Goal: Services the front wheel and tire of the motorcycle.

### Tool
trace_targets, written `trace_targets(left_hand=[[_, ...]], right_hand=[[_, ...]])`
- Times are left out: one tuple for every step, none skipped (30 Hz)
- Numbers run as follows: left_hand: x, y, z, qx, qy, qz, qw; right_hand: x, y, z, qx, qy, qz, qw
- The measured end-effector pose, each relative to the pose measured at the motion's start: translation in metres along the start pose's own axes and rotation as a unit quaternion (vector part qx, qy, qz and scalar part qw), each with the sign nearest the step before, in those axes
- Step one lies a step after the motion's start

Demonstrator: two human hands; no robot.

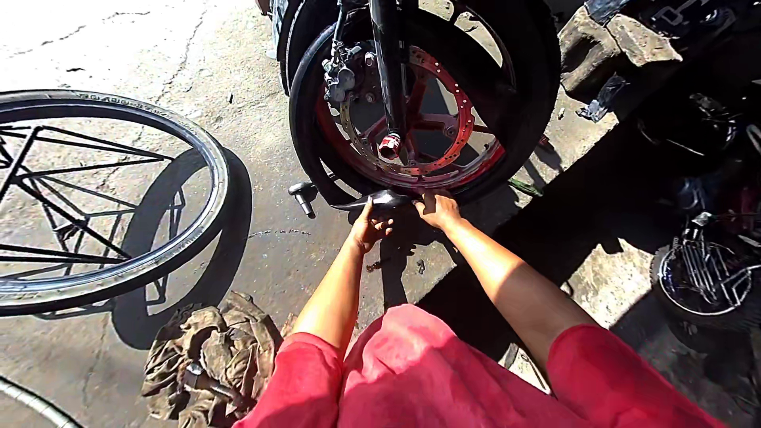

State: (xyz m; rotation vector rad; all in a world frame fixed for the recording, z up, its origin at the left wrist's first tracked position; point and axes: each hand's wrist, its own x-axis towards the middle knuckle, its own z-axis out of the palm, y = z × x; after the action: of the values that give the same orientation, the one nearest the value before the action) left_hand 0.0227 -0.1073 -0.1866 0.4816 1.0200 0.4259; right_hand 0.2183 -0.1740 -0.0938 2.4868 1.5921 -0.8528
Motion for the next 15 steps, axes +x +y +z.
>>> trace_targets(left_hand=[[0.006,0.008,0.009,0.014,0.012,0.053,0.998],[0.012,0.015,0.016,0.063,0.024,0.128,0.989],[0.017,0.021,0.021,0.159,0.024,0.202,0.966],[0.020,0.028,0.027,0.284,0.023,0.258,0.923],[0.023,0.033,0.032,0.422,0.033,0.282,0.861],[0.024,0.037,0.038,0.564,0.051,0.258,0.783],[0.025,0.037,0.044,0.674,0.061,0.210,0.705],[0.026,0.035,0.049,0.735,0.068,0.173,0.652],[0.027,0.033,0.055,0.765,0.075,0.150,0.621],[0.026,0.032,0.061,0.777,0.081,0.141,0.609],[0.024,0.030,0.066,0.778,0.086,0.140,0.607],[0.020,0.029,0.071,0.777,0.085,0.134,0.610],[0.018,0.031,0.075,0.777,0.082,0.125,0.611],[0.014,0.034,0.078,0.777,0.074,0.113,0.614],[0.014,0.037,0.080,0.783,0.068,0.104,0.609]], right_hand=[[-0.005,0.006,-0.007,-0.029,-0.002,-0.009,1.000],[-0.010,0.010,-0.016,-0.062,-0.009,-0.017,0.998],[-0.015,0.015,-0.025,-0.092,-0.014,-0.021,0.995],[-0.020,0.019,-0.033,-0.110,-0.022,-0.022,0.993],[-0.023,0.023,-0.042,-0.121,-0.032,-0.018,0.992],[-0.024,0.028,-0.047,-0.127,-0.034,-0.013,0.991],[-0.026,0.032,-0.049,-0.132,-0.030,-0.011,0.991],[-0.027,0.034,-0.051,-0.136,-0.024,-0.009,0.990],[-0.027,0.033,-0.054,-0.137,-0.014,-0.007,0.990],[-0.028,0.031,-0.054,-0.136,-0.004,-0.008,0.991],[-0.029,0.029,-0.051,-0.135,0.012,-0.019,0.991],[-0.031,0.026,-0.045,-0.139,0.023,-0.038,0.989],[-0.031,0.019,-0.040,-0.148,0.025,-0.053,0.987],[-0.031,0.011,-0.035,-0.155,0.012,-0.049,0.987],[-0.031,0.002,-0.033,-0.159,-0.015,-0.024,0.987]])
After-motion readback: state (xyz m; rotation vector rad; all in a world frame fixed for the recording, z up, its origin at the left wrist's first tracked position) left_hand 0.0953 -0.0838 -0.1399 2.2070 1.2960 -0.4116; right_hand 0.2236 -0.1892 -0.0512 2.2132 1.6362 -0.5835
